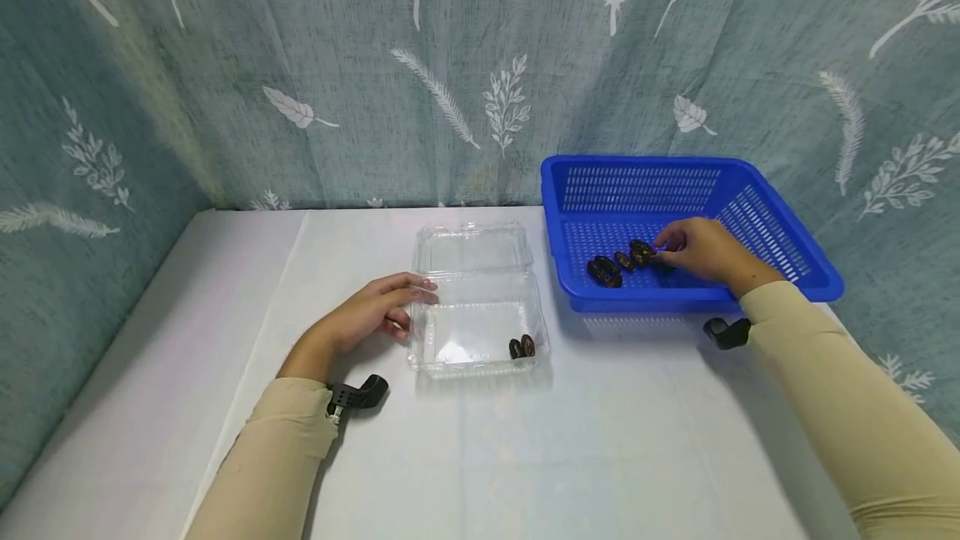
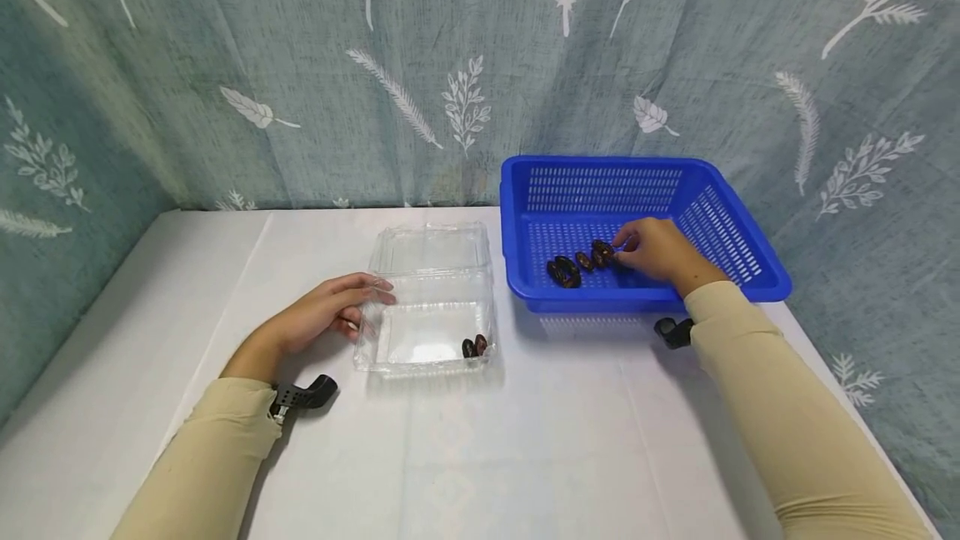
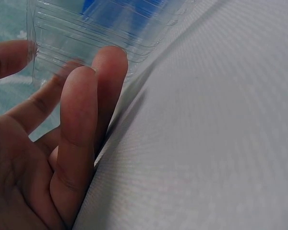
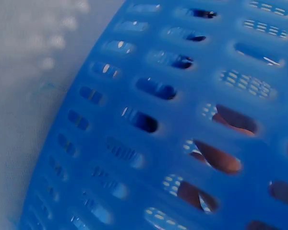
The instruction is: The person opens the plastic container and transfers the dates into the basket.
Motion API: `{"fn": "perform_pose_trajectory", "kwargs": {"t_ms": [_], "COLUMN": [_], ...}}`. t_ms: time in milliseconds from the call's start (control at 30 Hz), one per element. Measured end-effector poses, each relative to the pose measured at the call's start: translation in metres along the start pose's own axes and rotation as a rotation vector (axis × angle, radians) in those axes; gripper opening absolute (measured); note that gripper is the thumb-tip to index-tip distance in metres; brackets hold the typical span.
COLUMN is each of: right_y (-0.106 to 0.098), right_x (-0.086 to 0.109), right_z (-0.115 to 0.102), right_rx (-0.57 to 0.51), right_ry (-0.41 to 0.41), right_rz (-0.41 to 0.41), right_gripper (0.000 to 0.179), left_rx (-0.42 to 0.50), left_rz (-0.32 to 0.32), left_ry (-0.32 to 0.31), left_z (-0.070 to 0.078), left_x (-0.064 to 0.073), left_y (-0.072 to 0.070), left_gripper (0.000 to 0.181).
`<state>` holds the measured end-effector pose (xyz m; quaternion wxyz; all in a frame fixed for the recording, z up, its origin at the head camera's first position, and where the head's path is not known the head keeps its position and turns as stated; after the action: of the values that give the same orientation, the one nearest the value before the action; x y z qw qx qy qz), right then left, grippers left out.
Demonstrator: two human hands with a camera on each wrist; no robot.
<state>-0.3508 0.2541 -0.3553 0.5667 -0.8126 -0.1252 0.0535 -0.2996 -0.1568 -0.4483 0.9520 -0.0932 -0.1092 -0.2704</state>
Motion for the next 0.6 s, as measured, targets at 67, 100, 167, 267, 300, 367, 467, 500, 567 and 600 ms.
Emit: {"fn": "perform_pose_trajectory", "kwargs": {"t_ms": [67,100,167,267,300,367,467,500,567,600], "right_y": [-0.006,-0.010,-0.017,-0.025,-0.026,-0.025,-0.022,-0.021,-0.016,-0.011], "right_x": [0.002,0.004,0.009,0.018,0.021,0.028,0.042,0.046,0.055,0.058], "right_z": [-0.005,-0.009,-0.019,-0.048,-0.059,-0.086,-0.126,-0.139,-0.160,-0.169], "right_rx": [-0.004,-0.011,-0.020,-0.053,-0.063,-0.089,-0.126,-0.140,-0.163,-0.170], "right_ry": [-0.012,-0.018,-0.032,-0.095,-0.128,-0.209,-0.350,-0.391,-0.455,-0.474], "right_rz": [0.037,0.059,0.105,0.171,0.190,0.219,0.261,0.265,0.256,0.237], "right_gripper": [0.024,0.024,0.023,0.019,0.017,0.015,0.012,0.012,0.013,0.013], "left_rx": [-0.003,-0.005,-0.009,-0.008,-0.004,0.001,0.003,0.003,0.000,0.003], "left_rz": [-0.003,-0.003,0.001,0.004,0.007,0.006,0.000,0.002,0.002,0.005], "left_ry": [0.001,0.002,0.001,0.004,0.000,-0.007,-0.017,-0.018,-0.009,-0.009], "left_z": [0.002,0.003,0.004,0.006,0.005,0.003,0.000,0.000,0.000,-0.001], "left_x": [0.000,0.000,-0.001,-0.002,-0.002,-0.001,0.001,0.002,0.002,0.002], "left_y": [0.000,0.000,0.000,-0.001,-0.001,-0.001,0.000,0.000,0.000,0.000], "left_gripper": [0.040,0.040,0.040,0.040,0.040,0.040,0.040,0.039,0.039,0.039]}}
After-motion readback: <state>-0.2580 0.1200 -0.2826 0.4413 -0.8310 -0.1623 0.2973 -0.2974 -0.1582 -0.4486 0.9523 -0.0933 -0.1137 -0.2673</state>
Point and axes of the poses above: each hand's wrist, its own x-axis away from the middle knuckle, its own y-axis out of the palm, z = x × y, the point moved 10 cm from there along -x, towards the middle knuckle, and after that the axes turned 2 degrees about x, right-handed, at the moved point
